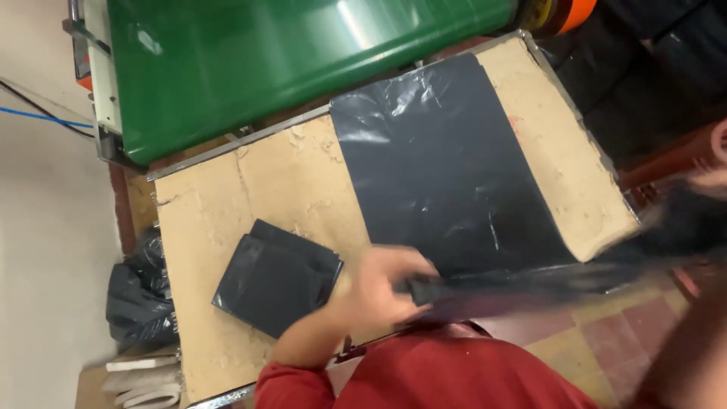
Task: The person repeatedly folds black poly mailers on a cardboard-covered table and places them into an orange crate. The person handles the mailers one at a time, folding them in half and then again, then stacking them in the crate.
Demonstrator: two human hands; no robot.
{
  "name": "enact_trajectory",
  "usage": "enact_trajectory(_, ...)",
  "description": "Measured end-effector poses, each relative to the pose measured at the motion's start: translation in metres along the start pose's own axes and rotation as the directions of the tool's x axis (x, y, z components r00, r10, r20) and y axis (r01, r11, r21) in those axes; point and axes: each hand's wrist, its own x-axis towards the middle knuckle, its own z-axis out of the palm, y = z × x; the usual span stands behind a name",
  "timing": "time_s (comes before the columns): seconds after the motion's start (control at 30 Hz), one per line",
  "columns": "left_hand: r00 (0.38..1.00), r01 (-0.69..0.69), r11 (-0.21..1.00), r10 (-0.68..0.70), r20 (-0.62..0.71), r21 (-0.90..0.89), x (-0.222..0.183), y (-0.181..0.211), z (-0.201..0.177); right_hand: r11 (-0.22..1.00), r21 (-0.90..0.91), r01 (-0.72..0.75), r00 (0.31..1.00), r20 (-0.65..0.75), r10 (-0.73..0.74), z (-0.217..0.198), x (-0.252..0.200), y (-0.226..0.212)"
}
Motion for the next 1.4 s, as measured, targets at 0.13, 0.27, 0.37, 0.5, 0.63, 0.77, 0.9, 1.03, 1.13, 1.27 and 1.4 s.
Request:
enact_trajectory(0.13,0.591,0.335,0.930,-0.332,-0.735,-0.151,0.078,-0.036,-0.062,0.790,0.328,-0.518,0.778,-0.202,0.594,0.083,0.062,0.071)
enact_trajectory(0.27,0.628,0.255,0.965,-0.118,-0.769,0.061,0.130,-0.153,-0.141,0.895,0.096,-0.436,0.885,-0.135,0.445,0.163,0.161,0.207)
enact_trajectory(0.37,0.454,0.493,0.848,-0.444,-0.772,-0.197,0.148,-0.266,-0.165,0.879,0.270,-0.393,0.904,-0.059,0.422,0.233,0.206,0.252)
enact_trajectory(0.5,0.512,0.700,0.714,-0.503,-0.696,-0.001,0.149,-0.295,-0.151,0.843,-0.062,-0.534,0.831,0.145,0.537,0.292,0.211,0.288)
enact_trajectory(0.63,0.487,0.833,0.477,-0.392,-0.781,0.281,0.152,-0.316,-0.149,0.840,-0.266,-0.474,0.860,0.067,0.506,0.319,0.221,0.315)
enact_trajectory(0.77,0.412,0.871,0.432,-0.387,-0.825,0.233,0.168,-0.289,-0.141,0.835,-0.327,-0.442,0.887,-0.019,0.462,0.309,0.237,0.279)
enact_trajectory(0.9,0.405,0.889,0.253,-0.044,-0.913,0.382,0.196,-0.275,-0.102,0.754,-0.330,-0.568,0.801,-0.011,0.599,0.301,0.246,0.244)
enact_trajectory(1.03,0.822,0.492,0.333,0.125,-0.555,0.804,0.225,-0.264,-0.030,0.702,-0.243,-0.669,0.690,0.146,0.709,0.314,0.255,0.273)
enact_trajectory(1.13,0.901,0.408,0.449,-0.060,-0.429,0.795,0.234,-0.249,0.014,0.684,-0.188,-0.705,0.672,0.130,0.729,0.321,0.265,0.275)
enact_trajectory(1.27,0.901,0.418,0.485,-0.114,-0.419,0.768,0.231,-0.254,0.020,0.666,0.161,-0.729,0.684,0.122,0.719,0.334,0.272,0.288)
enact_trajectory(1.4,0.796,0.445,0.746,-0.075,-0.601,0.496,0.237,-0.295,0.009,0.707,0.415,-0.573,0.790,0.050,0.611,0.298,0.255,0.255)
